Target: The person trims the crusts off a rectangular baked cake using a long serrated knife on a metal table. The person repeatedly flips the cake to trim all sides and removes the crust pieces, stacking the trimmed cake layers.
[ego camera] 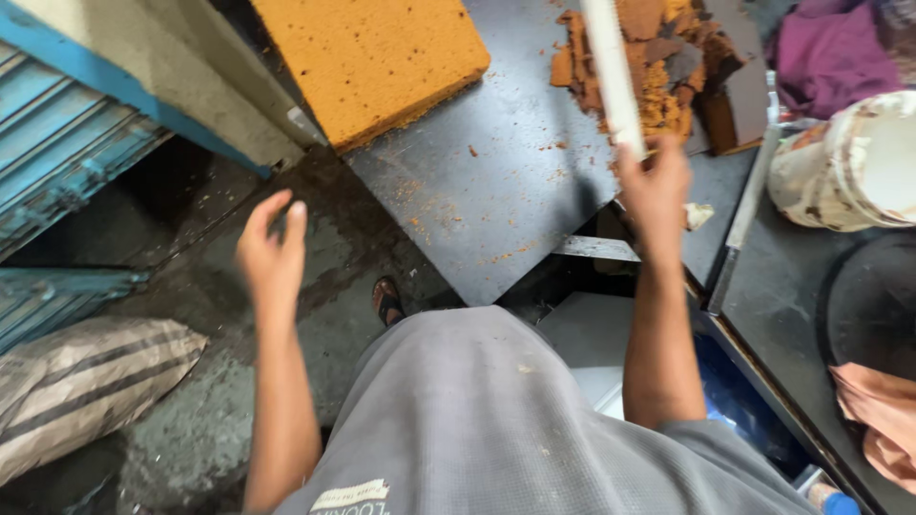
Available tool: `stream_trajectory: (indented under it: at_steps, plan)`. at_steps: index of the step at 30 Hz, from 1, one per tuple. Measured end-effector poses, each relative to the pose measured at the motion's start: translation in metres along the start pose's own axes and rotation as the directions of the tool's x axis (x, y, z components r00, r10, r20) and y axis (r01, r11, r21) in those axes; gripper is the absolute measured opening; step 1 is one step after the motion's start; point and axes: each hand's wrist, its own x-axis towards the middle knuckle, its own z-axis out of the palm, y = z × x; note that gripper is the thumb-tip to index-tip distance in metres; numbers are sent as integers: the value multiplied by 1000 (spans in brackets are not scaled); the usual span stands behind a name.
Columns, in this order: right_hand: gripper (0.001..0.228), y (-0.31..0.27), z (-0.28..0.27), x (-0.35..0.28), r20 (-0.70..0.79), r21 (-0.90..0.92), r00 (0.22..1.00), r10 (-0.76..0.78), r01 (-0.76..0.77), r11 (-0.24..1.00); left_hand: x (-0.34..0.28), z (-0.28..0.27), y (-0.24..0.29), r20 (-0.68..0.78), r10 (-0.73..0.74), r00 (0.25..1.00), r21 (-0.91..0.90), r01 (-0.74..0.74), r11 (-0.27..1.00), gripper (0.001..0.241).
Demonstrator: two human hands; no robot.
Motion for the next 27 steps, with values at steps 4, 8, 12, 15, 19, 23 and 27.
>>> stream_trajectory:
  at_steps: [4, 8, 12, 15, 19, 23, 27]
  plan:
    - [18, -60, 10, -57, 265, 168, 959, -104, 61, 984, -15, -17, -22, -20, -154, 988, -99, 151, 984, 33]
    - [11, -109, 24, -107, 405, 153, 792, -457, 434, 888, -4, -23, -19, -32, -116, 993, -121, 112, 986, 32]
    - [10, -121, 31, -135, 467, 210, 653, -596, 573, 792, 15, -10, -4, -16, -7, 1000, -198, 4, 980, 32]
    - [13, -112, 27, -135, 456, 128, 680, -574, 588, 798, 18, 6, 12, -4, 18, 1000, -161, -18, 987, 32]
    - [9, -80, 21, -104, 335, -127, 837, -432, 495, 860, 15, 16, 25, 27, 35, 999, -98, -32, 995, 32]
    - [9, -46, 18, -61, 79, -295, 946, -316, 325, 899, 11, 22, 30, 60, 53, 997, -59, -50, 997, 33]
    - [14, -23, 15, -30, -73, -256, 965, -252, 226, 940, 12, 32, 44, 78, 75, 994, -16, -74, 997, 33]
